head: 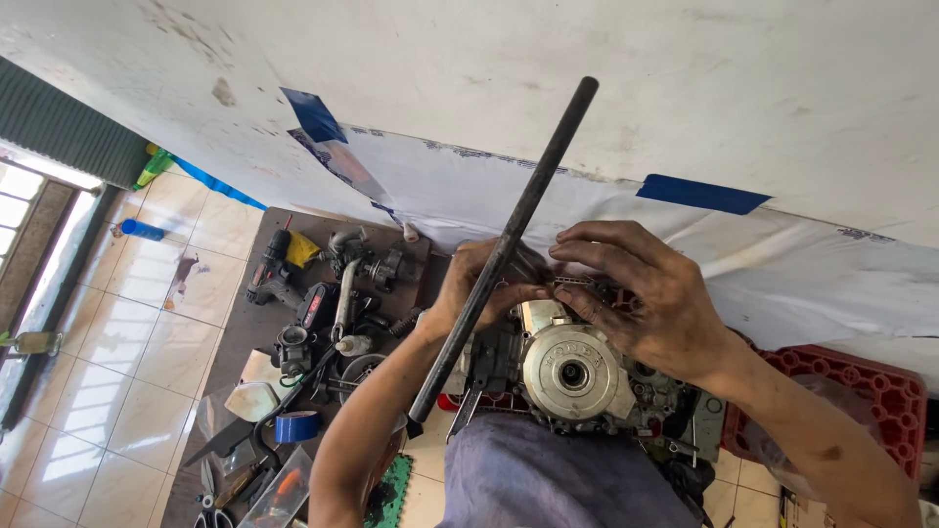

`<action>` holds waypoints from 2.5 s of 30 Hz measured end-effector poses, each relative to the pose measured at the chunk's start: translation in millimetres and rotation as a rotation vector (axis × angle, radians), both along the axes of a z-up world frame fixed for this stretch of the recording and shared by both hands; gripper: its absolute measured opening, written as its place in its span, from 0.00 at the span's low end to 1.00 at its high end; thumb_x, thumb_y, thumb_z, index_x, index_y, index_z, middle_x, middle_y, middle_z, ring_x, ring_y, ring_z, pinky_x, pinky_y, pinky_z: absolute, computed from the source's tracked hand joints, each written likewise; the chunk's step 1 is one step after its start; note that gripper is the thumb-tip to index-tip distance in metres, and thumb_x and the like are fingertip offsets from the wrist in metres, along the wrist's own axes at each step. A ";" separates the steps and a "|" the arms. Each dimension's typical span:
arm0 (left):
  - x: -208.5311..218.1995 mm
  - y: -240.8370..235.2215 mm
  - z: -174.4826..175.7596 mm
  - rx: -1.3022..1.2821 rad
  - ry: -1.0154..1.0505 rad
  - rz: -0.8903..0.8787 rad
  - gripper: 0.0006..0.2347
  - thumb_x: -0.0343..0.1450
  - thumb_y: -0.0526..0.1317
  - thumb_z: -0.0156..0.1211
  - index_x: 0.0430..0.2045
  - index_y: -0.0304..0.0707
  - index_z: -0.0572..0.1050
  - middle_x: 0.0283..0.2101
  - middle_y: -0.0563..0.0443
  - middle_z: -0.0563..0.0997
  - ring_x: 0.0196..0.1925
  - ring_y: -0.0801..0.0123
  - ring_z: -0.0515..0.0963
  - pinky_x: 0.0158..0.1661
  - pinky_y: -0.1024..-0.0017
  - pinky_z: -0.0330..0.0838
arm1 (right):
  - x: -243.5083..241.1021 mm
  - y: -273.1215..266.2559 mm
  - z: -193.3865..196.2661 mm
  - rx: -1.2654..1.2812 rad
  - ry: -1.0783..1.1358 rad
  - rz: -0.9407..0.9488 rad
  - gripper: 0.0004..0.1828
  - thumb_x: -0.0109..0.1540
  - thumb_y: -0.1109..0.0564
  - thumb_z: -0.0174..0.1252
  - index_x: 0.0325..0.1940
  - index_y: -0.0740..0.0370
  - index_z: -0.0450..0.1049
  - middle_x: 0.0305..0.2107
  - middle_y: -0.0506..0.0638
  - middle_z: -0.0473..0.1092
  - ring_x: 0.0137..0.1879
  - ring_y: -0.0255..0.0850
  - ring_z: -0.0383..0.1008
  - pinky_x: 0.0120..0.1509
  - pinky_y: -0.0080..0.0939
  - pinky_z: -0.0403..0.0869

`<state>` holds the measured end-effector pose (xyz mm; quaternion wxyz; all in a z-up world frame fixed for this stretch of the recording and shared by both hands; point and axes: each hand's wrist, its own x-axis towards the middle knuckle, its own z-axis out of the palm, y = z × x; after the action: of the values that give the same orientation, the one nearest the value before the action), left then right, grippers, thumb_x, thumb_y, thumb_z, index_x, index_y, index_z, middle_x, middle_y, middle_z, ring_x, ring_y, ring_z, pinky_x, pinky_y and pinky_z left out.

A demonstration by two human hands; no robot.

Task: The person works on a motorcycle engine placed on a workbench. They use a long metal rod to drive or press a component into the engine case, reposition the engine, pick a small part from a parts container, and use a screwdriver-like tool to work around the bearing and seal area of the engine housing.

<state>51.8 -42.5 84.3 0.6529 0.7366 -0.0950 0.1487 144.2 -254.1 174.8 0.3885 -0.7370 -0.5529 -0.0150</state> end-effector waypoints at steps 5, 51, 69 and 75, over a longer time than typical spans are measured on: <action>5.0 -26.6 2.1 -0.034 -0.015 0.014 0.09 0.67 0.36 0.73 0.37 0.32 0.82 0.41 0.47 0.86 0.43 0.70 0.86 0.44 0.72 0.83 | 6.1 -17.6 -25.7 -0.101 0.136 -0.011 0.20 0.60 0.54 0.64 0.55 0.63 0.75 0.51 0.54 0.75 0.49 0.44 0.82 0.48 0.39 0.82; -9.0 49.0 -13.1 0.685 -0.098 0.460 0.08 0.75 0.35 0.61 0.44 0.32 0.79 0.44 0.43 0.84 0.42 0.54 0.85 0.42 0.63 0.80 | 72.6 -27.6 -177.1 -0.392 0.257 -0.235 0.14 0.66 0.54 0.59 0.55 0.57 0.79 0.50 0.55 0.78 0.53 0.51 0.79 0.63 0.54 0.78; -50.1 76.2 50.0 1.277 -0.208 0.745 0.14 0.68 0.37 0.67 0.49 0.50 0.83 0.51 0.58 0.84 0.51 0.64 0.82 0.47 0.68 0.80 | 13.2 163.2 -174.6 -0.288 0.398 0.053 0.13 0.63 0.54 0.64 0.50 0.58 0.81 0.31 0.56 0.81 0.29 0.44 0.78 0.37 0.49 0.74; -35.7 74.5 4.4 1.240 -0.052 0.659 0.19 0.63 0.37 0.67 0.50 0.48 0.80 0.50 0.58 0.83 0.50 0.62 0.81 0.48 0.66 0.79 | 17.2 175.8 -224.6 -0.306 0.359 0.112 0.10 0.62 0.56 0.64 0.42 0.66 0.80 0.32 0.60 0.78 0.35 0.52 0.80 0.42 0.54 0.76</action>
<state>16.1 32.0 88.6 0.0311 0.9596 0.0504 0.2749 161.4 -78.3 -49.8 0.3644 -0.7464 -0.5109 0.2217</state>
